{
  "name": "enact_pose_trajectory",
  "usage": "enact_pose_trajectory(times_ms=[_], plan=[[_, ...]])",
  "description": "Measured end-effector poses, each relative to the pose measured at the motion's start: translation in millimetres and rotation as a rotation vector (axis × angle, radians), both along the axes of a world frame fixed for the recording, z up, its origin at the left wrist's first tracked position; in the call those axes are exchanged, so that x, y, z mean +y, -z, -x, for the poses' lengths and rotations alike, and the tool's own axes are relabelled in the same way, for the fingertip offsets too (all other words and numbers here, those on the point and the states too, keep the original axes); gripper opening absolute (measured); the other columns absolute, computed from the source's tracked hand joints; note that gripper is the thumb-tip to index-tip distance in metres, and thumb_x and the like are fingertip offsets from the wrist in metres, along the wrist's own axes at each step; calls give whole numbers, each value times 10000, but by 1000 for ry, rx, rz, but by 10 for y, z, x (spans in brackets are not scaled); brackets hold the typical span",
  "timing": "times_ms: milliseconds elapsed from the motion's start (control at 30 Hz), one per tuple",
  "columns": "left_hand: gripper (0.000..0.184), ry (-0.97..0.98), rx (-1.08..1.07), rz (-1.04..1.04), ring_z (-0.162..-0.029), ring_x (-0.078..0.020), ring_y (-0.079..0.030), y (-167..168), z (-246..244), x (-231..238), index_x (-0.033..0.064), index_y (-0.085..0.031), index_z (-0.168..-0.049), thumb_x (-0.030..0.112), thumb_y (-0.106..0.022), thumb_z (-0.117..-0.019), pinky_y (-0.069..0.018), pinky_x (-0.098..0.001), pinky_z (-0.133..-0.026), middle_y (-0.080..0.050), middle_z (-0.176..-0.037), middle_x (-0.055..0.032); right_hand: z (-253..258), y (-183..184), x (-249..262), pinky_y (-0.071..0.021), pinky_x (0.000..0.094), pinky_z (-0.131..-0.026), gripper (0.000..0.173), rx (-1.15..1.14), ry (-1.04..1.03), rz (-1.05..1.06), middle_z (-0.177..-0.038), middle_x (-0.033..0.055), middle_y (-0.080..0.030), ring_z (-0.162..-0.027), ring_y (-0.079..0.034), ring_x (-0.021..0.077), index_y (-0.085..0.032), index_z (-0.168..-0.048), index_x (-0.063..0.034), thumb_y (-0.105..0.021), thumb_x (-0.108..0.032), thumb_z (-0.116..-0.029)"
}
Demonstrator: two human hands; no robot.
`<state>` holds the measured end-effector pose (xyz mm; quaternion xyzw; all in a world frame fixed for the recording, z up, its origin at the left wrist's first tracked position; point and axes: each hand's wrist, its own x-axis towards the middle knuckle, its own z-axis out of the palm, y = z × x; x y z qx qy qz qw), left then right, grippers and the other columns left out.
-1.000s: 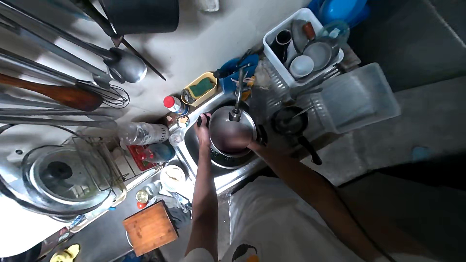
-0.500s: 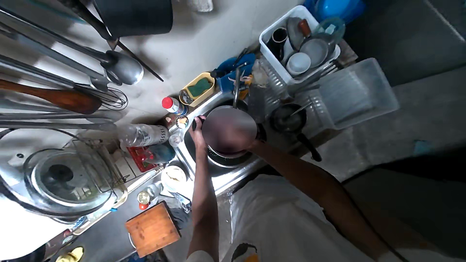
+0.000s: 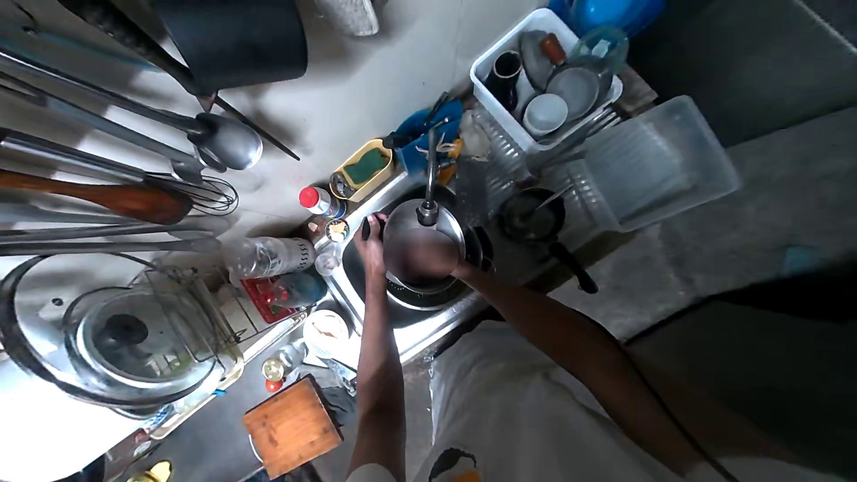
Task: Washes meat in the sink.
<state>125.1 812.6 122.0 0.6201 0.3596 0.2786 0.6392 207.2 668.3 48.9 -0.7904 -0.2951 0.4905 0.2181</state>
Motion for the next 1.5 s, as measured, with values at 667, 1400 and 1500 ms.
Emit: enact_pose_trajectory(times_ms=[667, 1400, 1500], plan=[[447, 13, 127, 14, -863, -62, -666, -186, 194, -247, 186, -705, -1093, 481, -370, -1100, -570, -289, -790, -709, -983, 35, 59, 97, -172, -372, 767, -1037, 601, -489, -425, -247, -1511, 237, -495, -1297, -507, 532, -645, -1384, -300, -770, -51, -851], [480, -15, 130, 15, -834, -84, -671, -70, 313, -220, 245, -716, -1109, 585, -380, -1065, -579, -307, -749, -716, -980, 43, 3, -385, -284, -458, 674, -1027, 626, -419, -104, -268, -1401, 144, -612, -1270, -576, 411, -561, -1458, -255, -747, -472, -901], [461, 4, 138, 25, -869, -88, -678, -136, 232, -277, 246, -714, -1119, 579, -401, -1062, -581, -315, -777, -720, -1010, 42, 43, -126, -287, -89, 804, -1165, 598, -505, -459, -336, -1711, 139, -215, -1525, -226, 501, -610, -1432, -329, -722, -64, -908]])
